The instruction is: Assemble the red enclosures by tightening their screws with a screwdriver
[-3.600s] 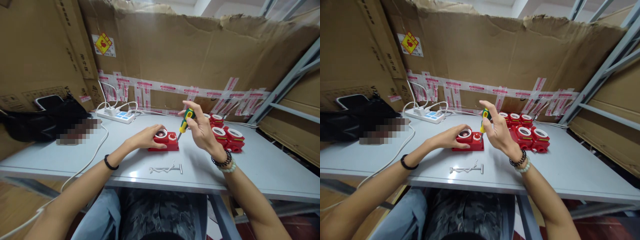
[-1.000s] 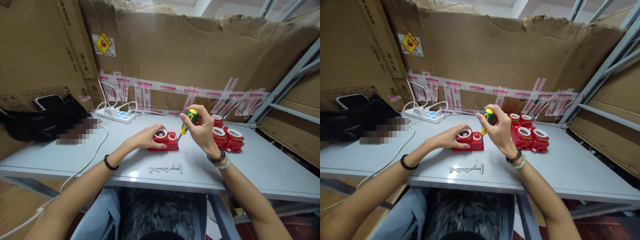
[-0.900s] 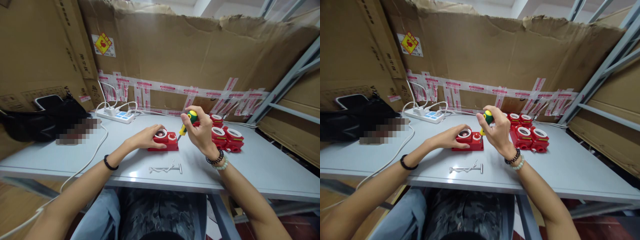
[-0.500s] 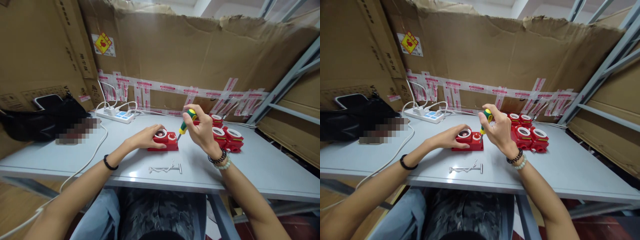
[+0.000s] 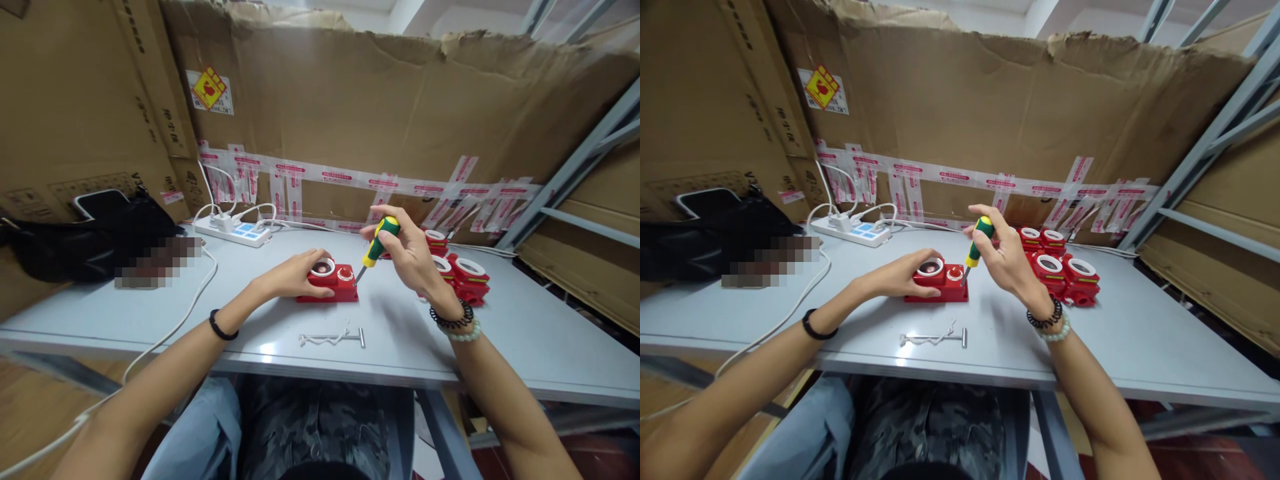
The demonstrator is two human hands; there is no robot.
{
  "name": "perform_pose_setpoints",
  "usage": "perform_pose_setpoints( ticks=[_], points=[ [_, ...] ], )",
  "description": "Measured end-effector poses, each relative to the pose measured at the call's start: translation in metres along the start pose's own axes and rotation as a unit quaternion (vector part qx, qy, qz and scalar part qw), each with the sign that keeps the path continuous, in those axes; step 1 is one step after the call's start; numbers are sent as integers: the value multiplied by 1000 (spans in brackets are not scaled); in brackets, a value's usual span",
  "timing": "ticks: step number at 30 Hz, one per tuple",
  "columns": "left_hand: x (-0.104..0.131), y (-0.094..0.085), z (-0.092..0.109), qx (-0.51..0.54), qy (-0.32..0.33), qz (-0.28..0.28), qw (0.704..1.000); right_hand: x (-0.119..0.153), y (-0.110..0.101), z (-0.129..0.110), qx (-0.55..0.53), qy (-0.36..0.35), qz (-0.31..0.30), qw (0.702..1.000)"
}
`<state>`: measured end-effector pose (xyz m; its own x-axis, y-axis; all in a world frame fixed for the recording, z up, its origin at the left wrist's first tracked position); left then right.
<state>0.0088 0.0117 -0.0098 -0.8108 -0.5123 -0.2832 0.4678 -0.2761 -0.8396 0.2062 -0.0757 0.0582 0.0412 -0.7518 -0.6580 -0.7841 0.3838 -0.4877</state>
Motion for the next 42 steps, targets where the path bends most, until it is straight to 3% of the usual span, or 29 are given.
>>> perform_pose_setpoints(
  ticks=[2, 6, 8, 12, 14, 17, 19, 25, 27, 30, 32, 34, 39, 42],
  points=[
    [0, 0, 0, -3, -1, -2, 1000, 0, -1, 0, 30, 2, 24, 999],
    [0, 0, 1, -6, -2, -3, 1000, 2, -4, -4, 170, 10, 134, 976],
    [0, 0, 0, -9, -4, -4, 1000, 3, -5, -3, 154, 16, 106, 982],
    [0, 0, 0, -4, 0, -5, 1000, 1, -3, 2, -13, 10, -14, 1000],
    [0, 1, 1, -3, 2, -5, 1000, 1, -2, 2, -10, 6, 13, 1000],
    [0, 2, 2, -4, 4, -5, 1000, 3, -1, -3, 80, -6, 98, 992],
    [0, 2, 1, -2, 6, -3, 1000, 4, -2, -7, 104, -9, 95, 990],
    [0, 2, 0, -5, 3, 0, 1000, 3, -11, -7, -28, 3, -89, 996],
    [0, 2, 1, -7, 0, -2, 1000, 2, -13, -4, 16, 13, -60, 998],
    [-1, 2, 1, -12, -5, -5, 1000, 1, -13, 0, 121, 14, 70, 990],
    [-1, 2, 1, -14, -6, -5, 1000, 1, -14, 1, 175, 13, 123, 977],
    [0, 1, 2, -13, -5, -5, 1000, 1, -16, 2, 184, 16, 107, 977],
    [0, 1, 2, -7, -11, -9, 1000, -1, -19, 4, -13, 37, -67, 997],
    [0, 1, 2, -7, -10, -8, 1000, -1, -18, 3, -1, 34, -14, 999]
  ],
)
Point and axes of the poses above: each hand's wrist, its own x-axis away from the middle knuckle, its own y-axis out of the palm, z = x × y, the point moved 2 cm from there along -x, towards the middle knuckle, and after that the axes turned 4 degrees about y, right-handed, at the moved point
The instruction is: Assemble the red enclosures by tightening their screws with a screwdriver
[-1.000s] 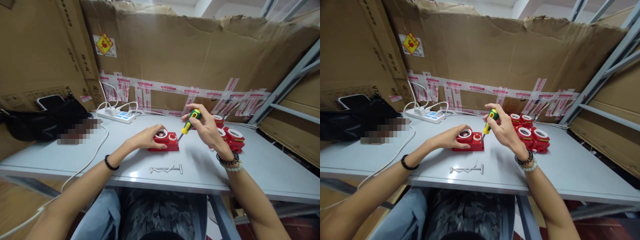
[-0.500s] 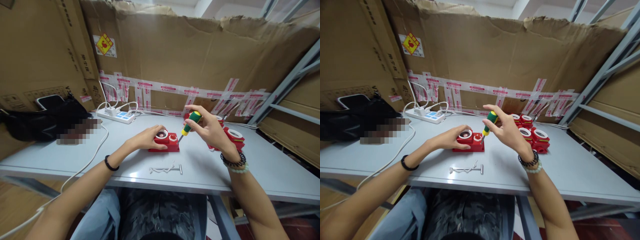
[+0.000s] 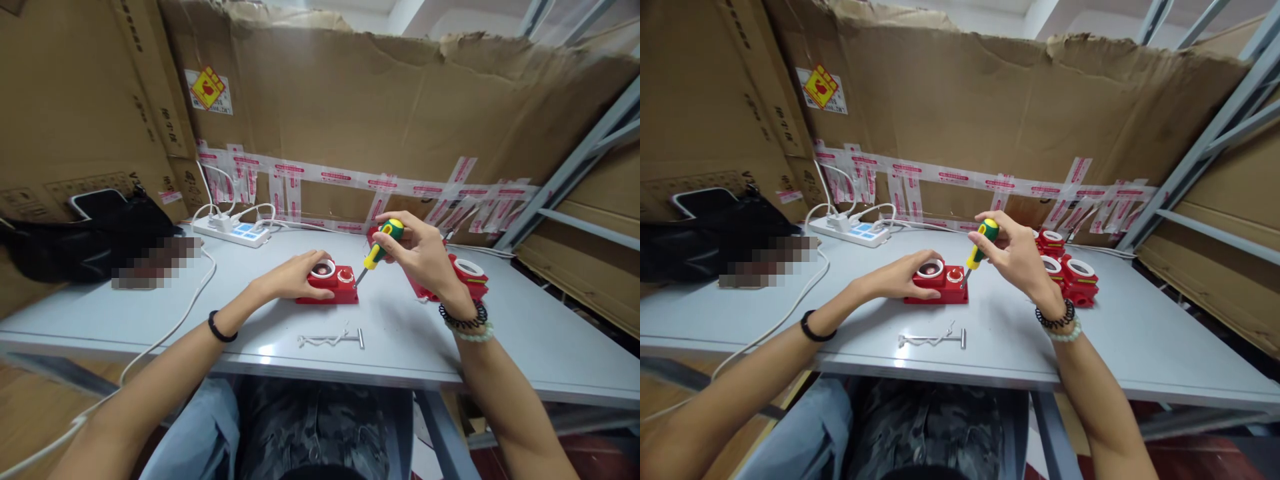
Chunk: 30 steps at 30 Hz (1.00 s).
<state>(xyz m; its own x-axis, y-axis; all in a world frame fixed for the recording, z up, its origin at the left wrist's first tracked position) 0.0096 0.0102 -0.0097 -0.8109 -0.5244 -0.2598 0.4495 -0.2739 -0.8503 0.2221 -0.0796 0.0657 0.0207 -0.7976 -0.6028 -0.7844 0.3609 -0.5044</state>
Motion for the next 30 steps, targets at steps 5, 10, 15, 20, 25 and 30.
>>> perform_pose_setpoints(
  ticks=[5, 10, 15, 20, 25, 30],
  points=[
    [-1, 0, 1, -9, 2, 6, 1000, 1, 7, -4, 152, -20, 175, 973],
    [0, -1, 4, -10, -3, 1, 1000, -2, 9, -1, 214, -9, 246, 945],
    [8, -8, 9, 1, 28, -32, 999, -6, 5, 12, 199, 5, 260, 945],
    [14, -13, 14, 20, 50, -64, 996, -9, 5, 19, 174, -4, 272, 946],
    [15, -12, 19, 4, 39, -60, 997, -10, 10, 21, 180, -39, 288, 940],
    [9, -1, 27, 22, 77, -61, 995, -8, 32, 23, 196, -86, 232, 949]
  ],
)
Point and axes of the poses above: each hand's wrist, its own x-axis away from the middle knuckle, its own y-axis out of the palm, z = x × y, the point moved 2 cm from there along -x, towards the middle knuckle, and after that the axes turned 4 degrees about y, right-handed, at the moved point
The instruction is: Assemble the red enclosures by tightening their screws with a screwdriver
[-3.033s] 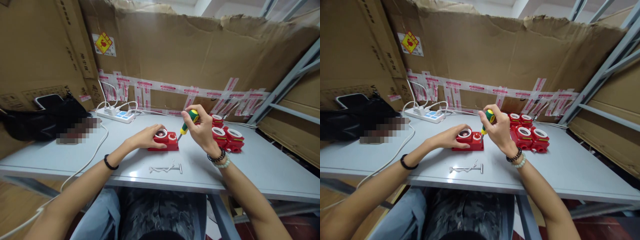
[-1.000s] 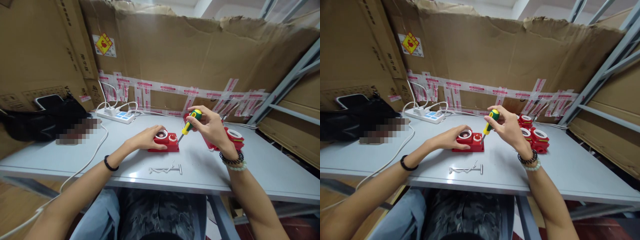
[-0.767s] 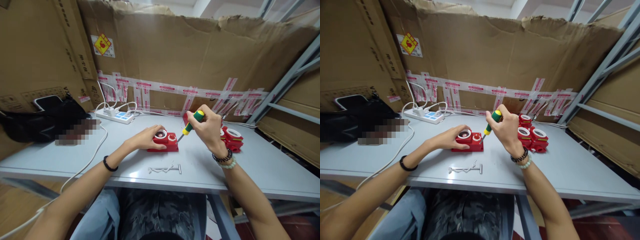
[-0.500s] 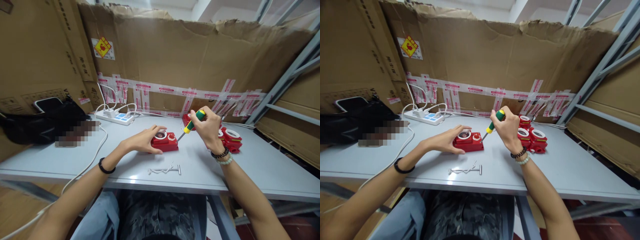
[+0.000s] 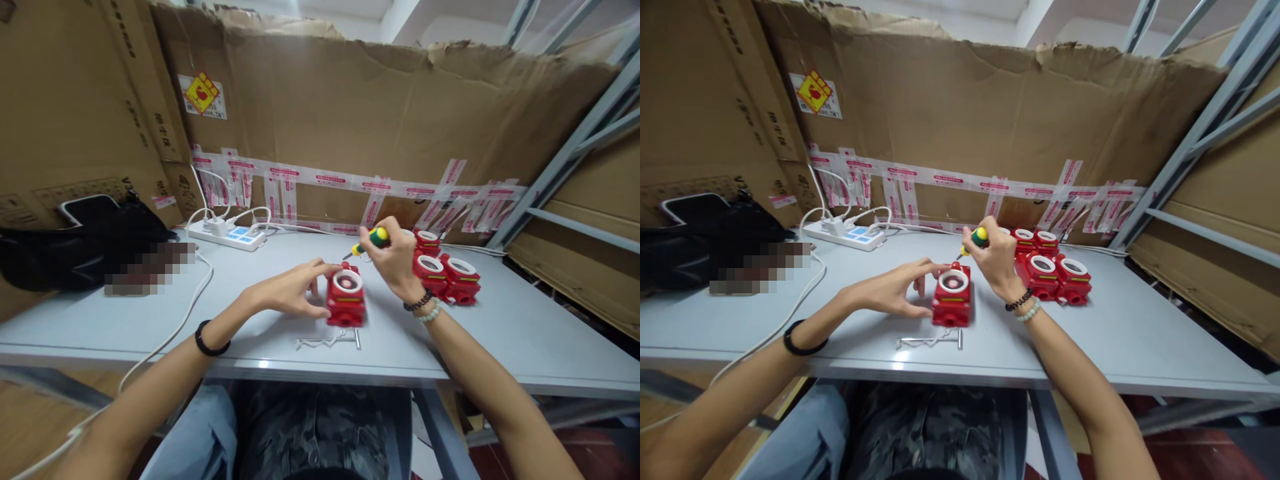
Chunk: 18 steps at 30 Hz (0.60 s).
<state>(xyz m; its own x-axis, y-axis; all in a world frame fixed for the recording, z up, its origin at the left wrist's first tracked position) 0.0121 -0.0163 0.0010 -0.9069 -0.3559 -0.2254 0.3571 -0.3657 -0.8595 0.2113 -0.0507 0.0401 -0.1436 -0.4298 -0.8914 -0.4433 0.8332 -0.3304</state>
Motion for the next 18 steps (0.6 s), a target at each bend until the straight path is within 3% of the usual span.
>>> perform_pose_setpoints(
  ticks=[3, 10, 15, 18],
  points=[
    [-7, 8, -1, -18, 26, 11, 999, 5, 7, -7, -10, -32, -36, 999],
    [-17, 12, 5, -123, 100, 72, 985, -6, -10, -3, -28, -7, 67, 997],
    [-42, 23, 29, -182, 149, -34, 971, -18, -34, 2, -55, 17, 152, 987],
    [-54, 24, 35, -188, 141, -61, 970, -22, -47, 1, -75, 20, 210, 974]
  ],
)
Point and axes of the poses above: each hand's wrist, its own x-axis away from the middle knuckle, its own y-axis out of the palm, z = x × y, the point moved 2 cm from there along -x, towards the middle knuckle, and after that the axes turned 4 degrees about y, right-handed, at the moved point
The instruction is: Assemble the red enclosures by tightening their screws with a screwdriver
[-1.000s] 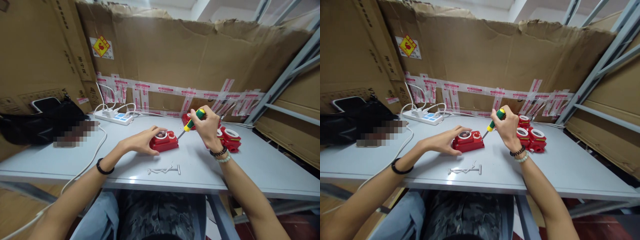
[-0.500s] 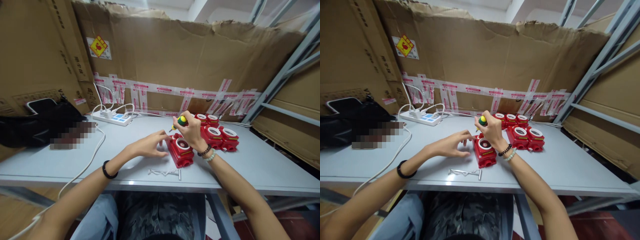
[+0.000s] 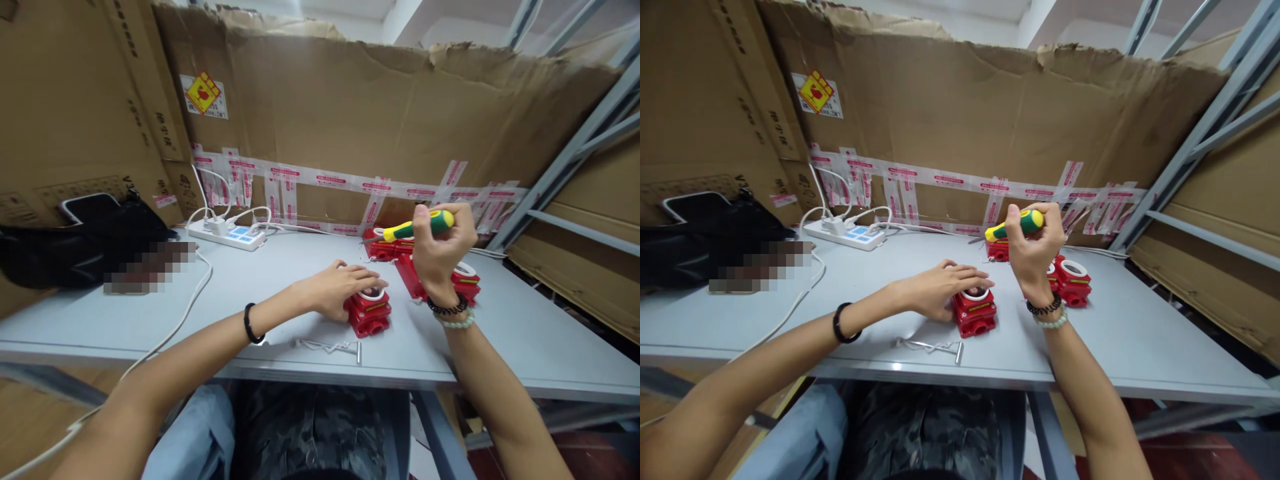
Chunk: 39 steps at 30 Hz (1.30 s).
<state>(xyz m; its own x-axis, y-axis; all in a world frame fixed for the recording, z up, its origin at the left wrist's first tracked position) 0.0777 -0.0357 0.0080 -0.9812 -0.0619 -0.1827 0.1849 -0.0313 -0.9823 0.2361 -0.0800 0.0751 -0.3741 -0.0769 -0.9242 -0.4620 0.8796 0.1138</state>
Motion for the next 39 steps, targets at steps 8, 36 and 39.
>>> perform_pose_setpoints(
  ticks=[8, 36, 39],
  points=[
    [35, -10, -32, -40, -154, 45, 986, 1, -4, -3, -65, 43, -8, 997],
    [51, -31, -14, 312, -66, 110, 941, 4, 3, 11, -124, 165, -85, 975],
    [60, -38, -21, 323, -76, 155, 930, 7, 6, 19, -179, 222, -99, 953]
  ],
)
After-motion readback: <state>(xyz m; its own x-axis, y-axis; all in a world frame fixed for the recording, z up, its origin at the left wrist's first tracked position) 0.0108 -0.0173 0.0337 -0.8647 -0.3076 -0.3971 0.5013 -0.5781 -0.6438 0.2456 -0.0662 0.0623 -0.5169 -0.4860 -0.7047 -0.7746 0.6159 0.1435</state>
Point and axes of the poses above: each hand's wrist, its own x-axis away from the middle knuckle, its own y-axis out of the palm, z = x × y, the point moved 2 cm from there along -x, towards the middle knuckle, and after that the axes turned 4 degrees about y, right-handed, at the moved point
